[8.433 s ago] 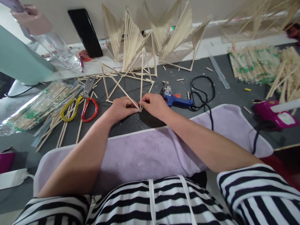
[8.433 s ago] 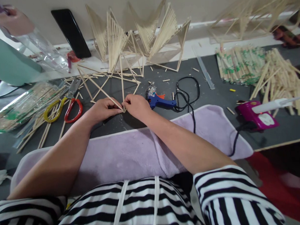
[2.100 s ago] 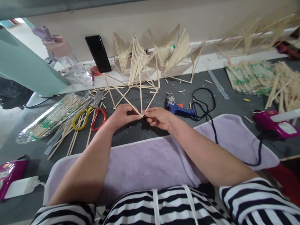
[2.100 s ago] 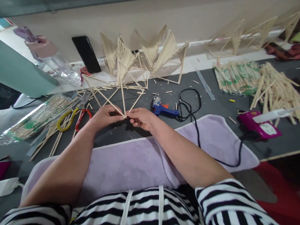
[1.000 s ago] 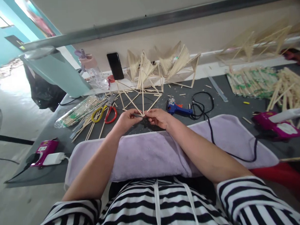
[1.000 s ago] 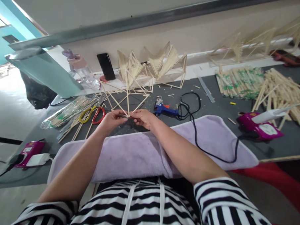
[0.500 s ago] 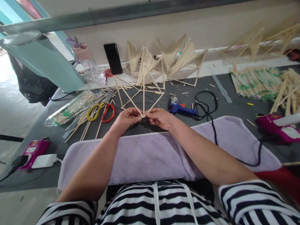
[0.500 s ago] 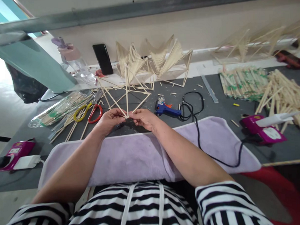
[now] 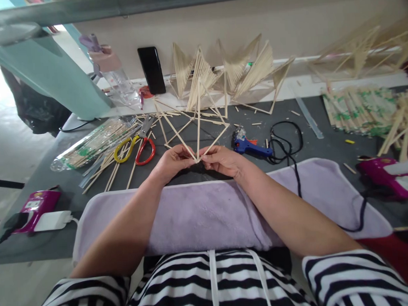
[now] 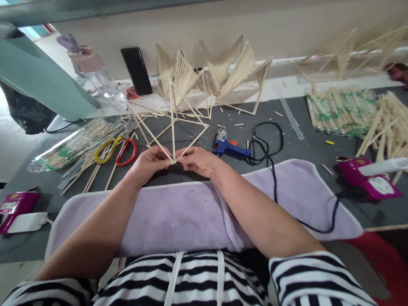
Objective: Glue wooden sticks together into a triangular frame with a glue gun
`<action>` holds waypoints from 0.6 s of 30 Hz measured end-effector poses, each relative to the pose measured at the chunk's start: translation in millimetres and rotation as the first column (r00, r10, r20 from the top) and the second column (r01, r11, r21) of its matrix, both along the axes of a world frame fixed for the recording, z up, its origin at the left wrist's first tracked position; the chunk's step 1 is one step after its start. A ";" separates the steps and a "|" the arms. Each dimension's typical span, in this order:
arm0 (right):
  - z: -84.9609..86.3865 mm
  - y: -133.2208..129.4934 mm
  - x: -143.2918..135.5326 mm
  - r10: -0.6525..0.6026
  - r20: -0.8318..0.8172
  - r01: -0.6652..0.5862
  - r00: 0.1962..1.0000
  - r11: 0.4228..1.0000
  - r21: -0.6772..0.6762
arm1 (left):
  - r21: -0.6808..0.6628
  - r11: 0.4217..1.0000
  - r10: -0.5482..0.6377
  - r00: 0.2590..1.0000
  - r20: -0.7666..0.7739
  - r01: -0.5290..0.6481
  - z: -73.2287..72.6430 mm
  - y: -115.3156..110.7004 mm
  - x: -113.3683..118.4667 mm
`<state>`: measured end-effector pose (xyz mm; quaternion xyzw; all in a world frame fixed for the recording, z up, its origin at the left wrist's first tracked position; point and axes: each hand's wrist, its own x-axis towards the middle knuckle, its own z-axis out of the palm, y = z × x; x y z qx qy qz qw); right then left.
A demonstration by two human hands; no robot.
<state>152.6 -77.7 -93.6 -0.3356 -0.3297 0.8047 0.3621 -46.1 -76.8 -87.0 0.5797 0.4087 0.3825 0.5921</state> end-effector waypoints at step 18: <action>4.3 -4.0 -9.3 -0.089 0.039 0.090 0.995 0.995 -0.050 | -0.020 1.000 -0.015 1.000 0.026 0.016 2.8 0.5 1.6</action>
